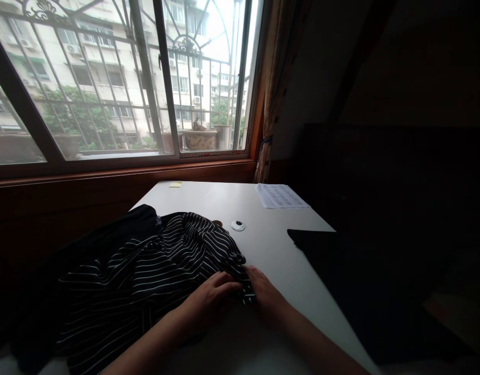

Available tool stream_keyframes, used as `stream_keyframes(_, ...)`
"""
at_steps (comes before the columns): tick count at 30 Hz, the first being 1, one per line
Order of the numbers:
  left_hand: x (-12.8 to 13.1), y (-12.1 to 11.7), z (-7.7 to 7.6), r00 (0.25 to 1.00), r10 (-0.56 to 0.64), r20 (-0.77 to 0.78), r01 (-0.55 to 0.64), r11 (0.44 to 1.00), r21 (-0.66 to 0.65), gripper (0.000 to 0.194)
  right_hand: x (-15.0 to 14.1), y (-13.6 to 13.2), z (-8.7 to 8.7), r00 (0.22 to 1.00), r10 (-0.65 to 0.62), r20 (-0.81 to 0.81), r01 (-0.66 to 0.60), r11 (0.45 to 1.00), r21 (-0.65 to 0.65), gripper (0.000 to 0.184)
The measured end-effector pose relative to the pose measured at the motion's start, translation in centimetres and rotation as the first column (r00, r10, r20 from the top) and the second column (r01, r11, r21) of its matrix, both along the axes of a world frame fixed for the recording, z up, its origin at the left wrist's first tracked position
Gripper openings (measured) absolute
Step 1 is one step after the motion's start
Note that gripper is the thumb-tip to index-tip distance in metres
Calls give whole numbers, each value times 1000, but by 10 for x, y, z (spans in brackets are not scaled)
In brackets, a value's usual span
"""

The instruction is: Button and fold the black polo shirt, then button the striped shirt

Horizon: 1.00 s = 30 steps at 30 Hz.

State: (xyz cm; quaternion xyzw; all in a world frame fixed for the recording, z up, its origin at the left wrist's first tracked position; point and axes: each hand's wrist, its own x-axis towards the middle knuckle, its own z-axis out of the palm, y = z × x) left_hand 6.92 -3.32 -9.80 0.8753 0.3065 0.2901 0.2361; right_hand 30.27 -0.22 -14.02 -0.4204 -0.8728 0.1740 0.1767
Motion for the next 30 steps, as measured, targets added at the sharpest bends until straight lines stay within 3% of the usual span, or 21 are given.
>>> stream_keyframes(16, 0, 1, -3, 1000, 3, 13, -3, 1000, -10, 43, -3, -4, 11, 1000, 16, -17, -16, 999, 31, 54)
stream_keyframes(30, -4, -5, 9, 999, -24, 30, 26, 998, -63, 51, -4, -4, 20, 1000, -6, -18, 5, 1000, -28, 53)
